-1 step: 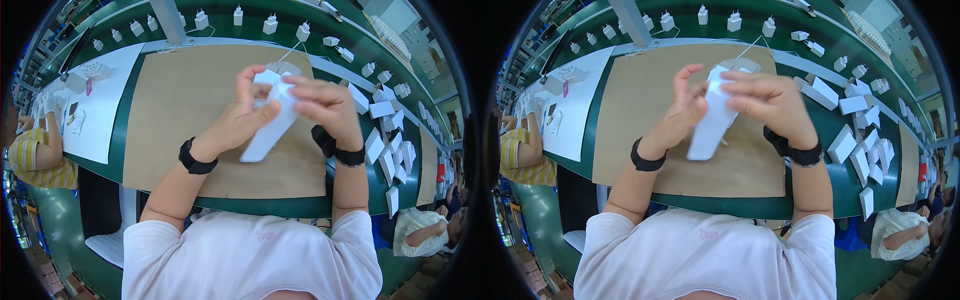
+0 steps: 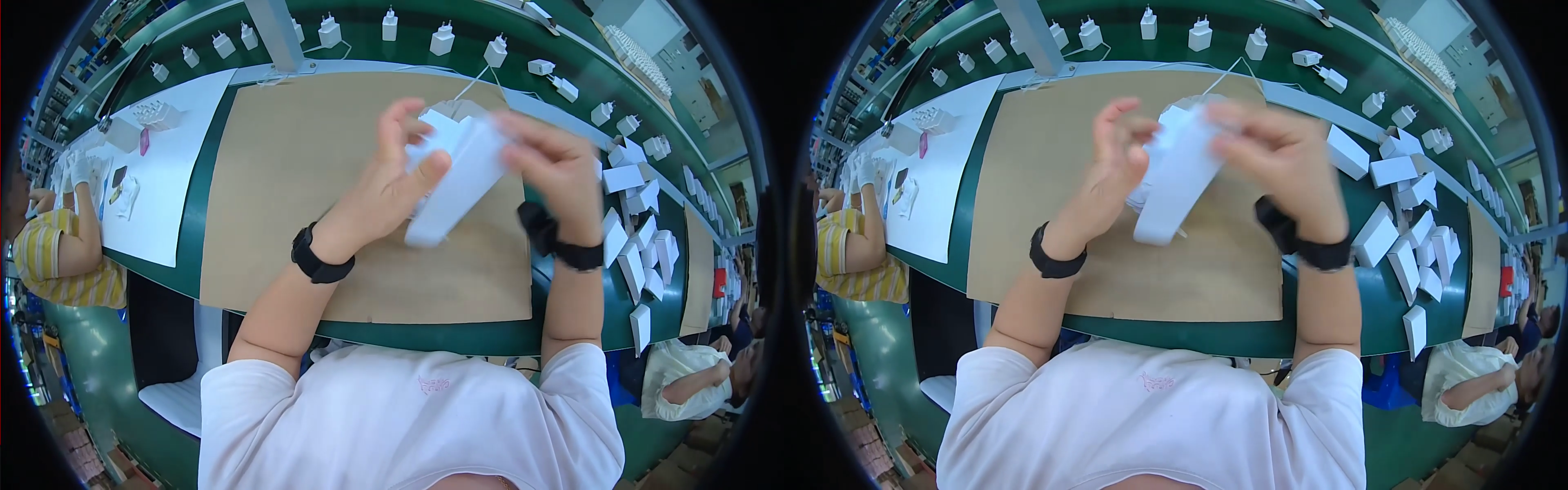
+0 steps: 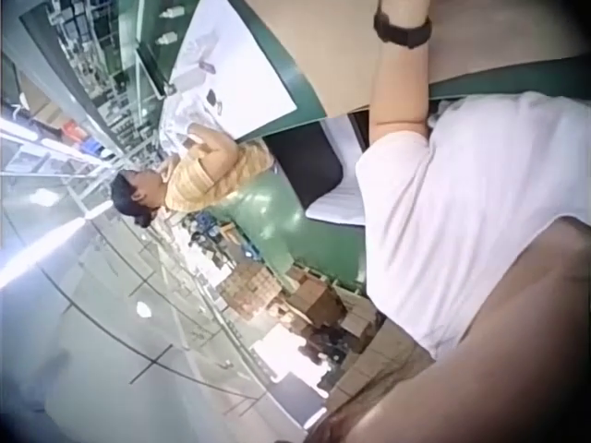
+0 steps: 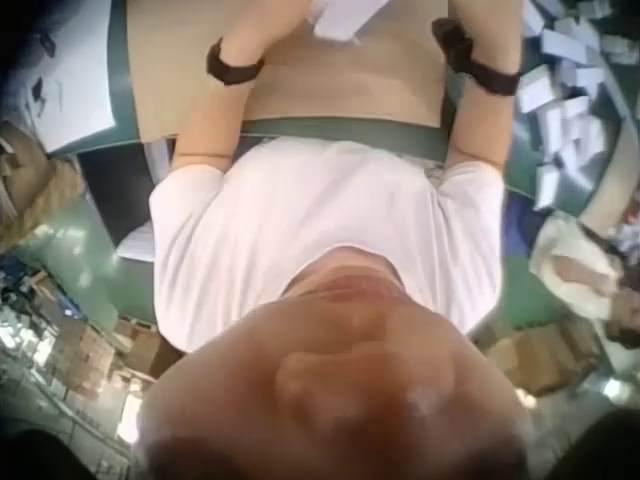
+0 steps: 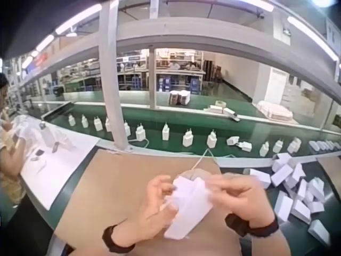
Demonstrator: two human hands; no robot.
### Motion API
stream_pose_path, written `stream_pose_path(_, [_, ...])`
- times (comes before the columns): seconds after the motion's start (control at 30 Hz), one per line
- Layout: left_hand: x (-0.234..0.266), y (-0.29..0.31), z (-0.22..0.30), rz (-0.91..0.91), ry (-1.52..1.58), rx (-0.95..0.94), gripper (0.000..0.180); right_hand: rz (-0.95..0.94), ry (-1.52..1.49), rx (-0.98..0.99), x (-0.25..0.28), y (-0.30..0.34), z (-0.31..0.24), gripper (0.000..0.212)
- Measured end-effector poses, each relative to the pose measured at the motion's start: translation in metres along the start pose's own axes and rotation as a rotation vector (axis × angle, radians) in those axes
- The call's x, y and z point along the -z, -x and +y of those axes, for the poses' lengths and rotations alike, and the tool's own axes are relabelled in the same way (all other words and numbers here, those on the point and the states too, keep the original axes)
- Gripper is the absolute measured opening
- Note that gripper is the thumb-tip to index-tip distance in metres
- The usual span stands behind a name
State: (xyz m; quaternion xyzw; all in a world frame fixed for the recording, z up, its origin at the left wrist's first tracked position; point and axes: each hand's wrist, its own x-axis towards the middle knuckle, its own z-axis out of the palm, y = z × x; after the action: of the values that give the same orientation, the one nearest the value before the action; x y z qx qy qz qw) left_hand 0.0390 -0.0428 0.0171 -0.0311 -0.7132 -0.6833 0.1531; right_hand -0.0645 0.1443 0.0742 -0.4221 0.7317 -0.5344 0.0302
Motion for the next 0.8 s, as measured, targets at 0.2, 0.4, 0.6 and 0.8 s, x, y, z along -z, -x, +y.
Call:
stream_pose_path(0.2, [0.005, -0.014, -0.016, 0.123, -0.816, 0.206, 0.06, 0.492, 1.097, 0.192, 0.078, -0.003, 0.026, 0.019])
stream_pose_path(0.4, [0.001, -0.01, -0.006, 0.219, -0.862, 0.067, 0.034, 0.122, 0.483, -0.17, 0.006, -0.008, 0.023, 0.031])
stream_pose_path(0.6, [-0.006, -0.003, 0.005, 0.181, -0.416, 0.148, 0.026, 0.016, 0.12, -0.196, -0.042, 0.001, 0.037, 0.031])
stream_pose_path(0.8, [-0.004, -0.001, 0.0, -0.071, -0.313, -0.098, 0.04, -0.057, -0.385, -0.099, -0.036, -0.002, 0.031, 0.021])
